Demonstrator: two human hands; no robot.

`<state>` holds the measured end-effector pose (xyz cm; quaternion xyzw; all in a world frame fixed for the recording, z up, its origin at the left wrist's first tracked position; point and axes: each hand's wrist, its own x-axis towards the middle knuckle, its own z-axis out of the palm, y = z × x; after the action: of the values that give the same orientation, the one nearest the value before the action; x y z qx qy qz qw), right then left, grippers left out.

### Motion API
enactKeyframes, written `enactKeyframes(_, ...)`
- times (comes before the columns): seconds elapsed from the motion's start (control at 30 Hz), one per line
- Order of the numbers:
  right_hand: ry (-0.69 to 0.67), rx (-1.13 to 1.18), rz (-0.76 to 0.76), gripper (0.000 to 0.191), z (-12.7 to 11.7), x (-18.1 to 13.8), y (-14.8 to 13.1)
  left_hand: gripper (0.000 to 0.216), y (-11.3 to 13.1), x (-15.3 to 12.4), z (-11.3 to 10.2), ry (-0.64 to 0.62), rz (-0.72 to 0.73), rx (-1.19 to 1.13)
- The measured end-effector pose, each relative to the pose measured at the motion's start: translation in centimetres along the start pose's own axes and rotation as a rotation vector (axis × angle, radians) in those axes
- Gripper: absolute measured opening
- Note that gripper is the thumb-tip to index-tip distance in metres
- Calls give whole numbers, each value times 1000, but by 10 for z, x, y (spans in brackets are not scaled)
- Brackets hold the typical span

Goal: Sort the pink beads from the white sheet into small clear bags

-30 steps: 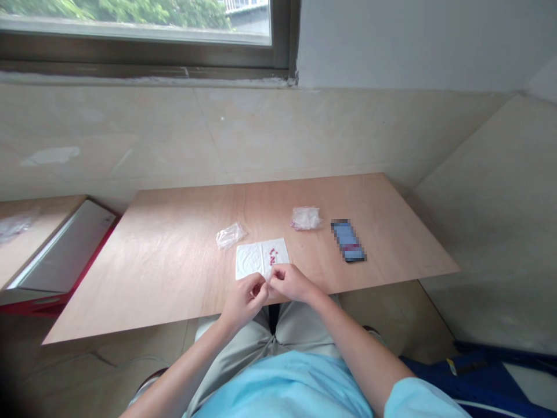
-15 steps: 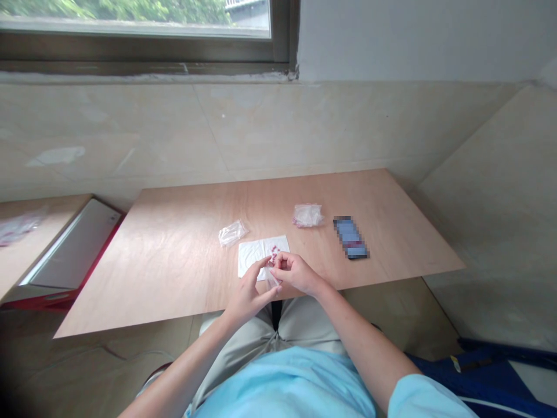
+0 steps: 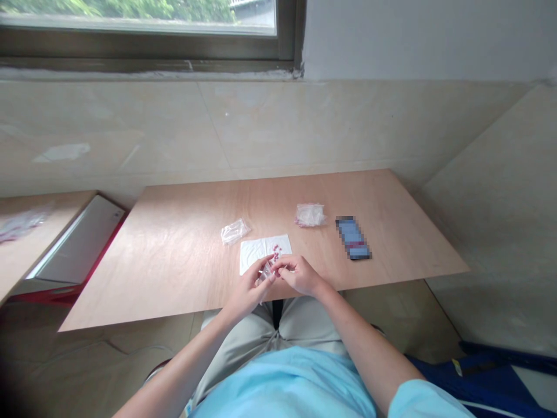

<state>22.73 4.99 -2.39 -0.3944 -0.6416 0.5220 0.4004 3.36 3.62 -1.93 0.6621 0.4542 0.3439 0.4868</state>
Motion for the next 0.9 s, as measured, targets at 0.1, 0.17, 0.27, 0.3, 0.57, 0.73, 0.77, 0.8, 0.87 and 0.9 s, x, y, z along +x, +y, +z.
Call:
enactKeyframes(0.1, 15, -71, -72, 13, 0, 0, -5, 50, -3, 3, -1, -39, -109, -137)
enactKeyframes(0.17, 38, -95, -109, 11, 1, -1, -6, 47, -3, 4, -2, -121, -198, -242)
enactKeyframes(0.27, 76, -116, -150, 10, 3, -2, -5, 43, -4, 4, -1, -166, -264, -393)
enactKeyframes(0.3, 85, -126, -159, 10, 3, -2, -5, 42, -4, 3, -1, -158, -273, -439)
enactKeyframes(0.57, 89, -183, -208, 8, 5, -4, -9, 40, 0, 6, -4, -144, -290, -509)
enactKeyframes(0.73, 112, -226, -206, 8, 5, -4, -8, 37, 5, 8, -6, -137, -233, -445)
enactKeyframes(0.77, 120, -237, -206, 7, 5, -3, -7, 37, 6, 9, -6, -135, -215, -432)
enactKeyframes(0.8, 129, -246, -206, 7, 5, -3, -6, 36, 7, 9, -6, -133, -189, -416)
enactKeyframes(0.87, 144, -260, -204, 6, 6, -3, -4, 34, 8, 10, -7, -119, -118, -371)
enactKeyframes(0.9, 149, -263, -201, 6, 6, -2, -4, 34, 8, 10, -7, -111, -86, -345)
